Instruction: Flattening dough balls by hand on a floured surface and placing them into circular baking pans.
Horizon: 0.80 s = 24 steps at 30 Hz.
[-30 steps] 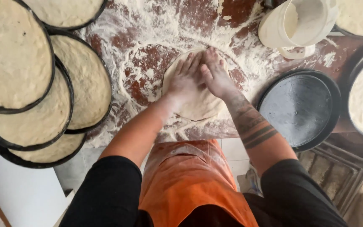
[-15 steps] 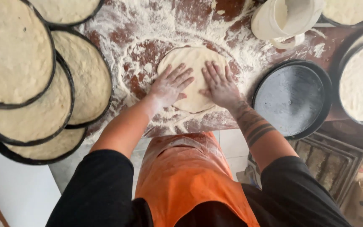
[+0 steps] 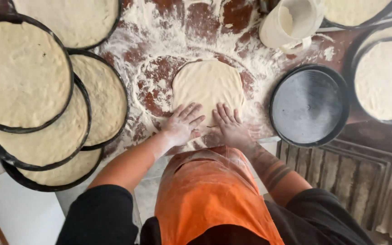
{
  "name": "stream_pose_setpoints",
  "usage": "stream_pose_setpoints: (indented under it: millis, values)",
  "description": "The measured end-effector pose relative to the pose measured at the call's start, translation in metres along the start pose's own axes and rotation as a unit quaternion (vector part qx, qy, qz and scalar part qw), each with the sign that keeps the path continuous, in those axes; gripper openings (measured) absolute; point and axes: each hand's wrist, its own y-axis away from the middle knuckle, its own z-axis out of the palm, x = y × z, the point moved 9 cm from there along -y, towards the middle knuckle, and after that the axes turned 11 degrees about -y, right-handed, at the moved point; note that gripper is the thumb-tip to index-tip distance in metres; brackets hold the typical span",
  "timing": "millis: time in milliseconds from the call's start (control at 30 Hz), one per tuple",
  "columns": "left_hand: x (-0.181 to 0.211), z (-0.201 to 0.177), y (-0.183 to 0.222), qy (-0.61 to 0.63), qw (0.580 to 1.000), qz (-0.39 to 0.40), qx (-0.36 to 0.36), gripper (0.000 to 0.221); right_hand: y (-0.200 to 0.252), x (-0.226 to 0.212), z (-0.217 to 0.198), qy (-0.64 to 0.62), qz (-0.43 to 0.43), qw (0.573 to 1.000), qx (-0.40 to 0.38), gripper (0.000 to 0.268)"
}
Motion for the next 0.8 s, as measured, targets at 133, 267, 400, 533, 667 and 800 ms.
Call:
stream_pose_setpoints:
  millis: [133,267,400,533,667,800]
  values:
    - [-0.013,-0.012,-0.006,0.066,0.993,-0.085,0.043,0.071,-0.001,0.033,-0.007,-0.063,0.175,0.975,-0.123,0.088]
    - [-0.023,-0.026,-0.048,0.166,0.965,-0.197,0.042,0.066,-0.039,0.059,-0.05,-0.011,0.258,0.965,-0.041,0.065]
    - [-0.044,-0.053,-0.063,0.08,0.963,-0.207,0.155,0.08,-0.094,0.037,-0.063,-0.108,0.11,0.987,-0.039,0.074]
    - [-0.062,-0.065,-0.092,0.145,0.954,-0.263,-0.003,0.075,-0.133,0.043,-0.059,-0.089,0.16,0.974,-0.132,0.079]
    - [-0.075,-0.042,-0.118,0.16,0.946,-0.279,0.037,0.072,-0.151,0.051,-0.037,-0.107,0.141,0.969,-0.171,0.08]
    - [-0.081,-0.057,-0.105,0.039,0.948,-0.297,0.11,0.066,-0.155,0.062,-0.059,-0.148,0.11,0.966,-0.182,0.076]
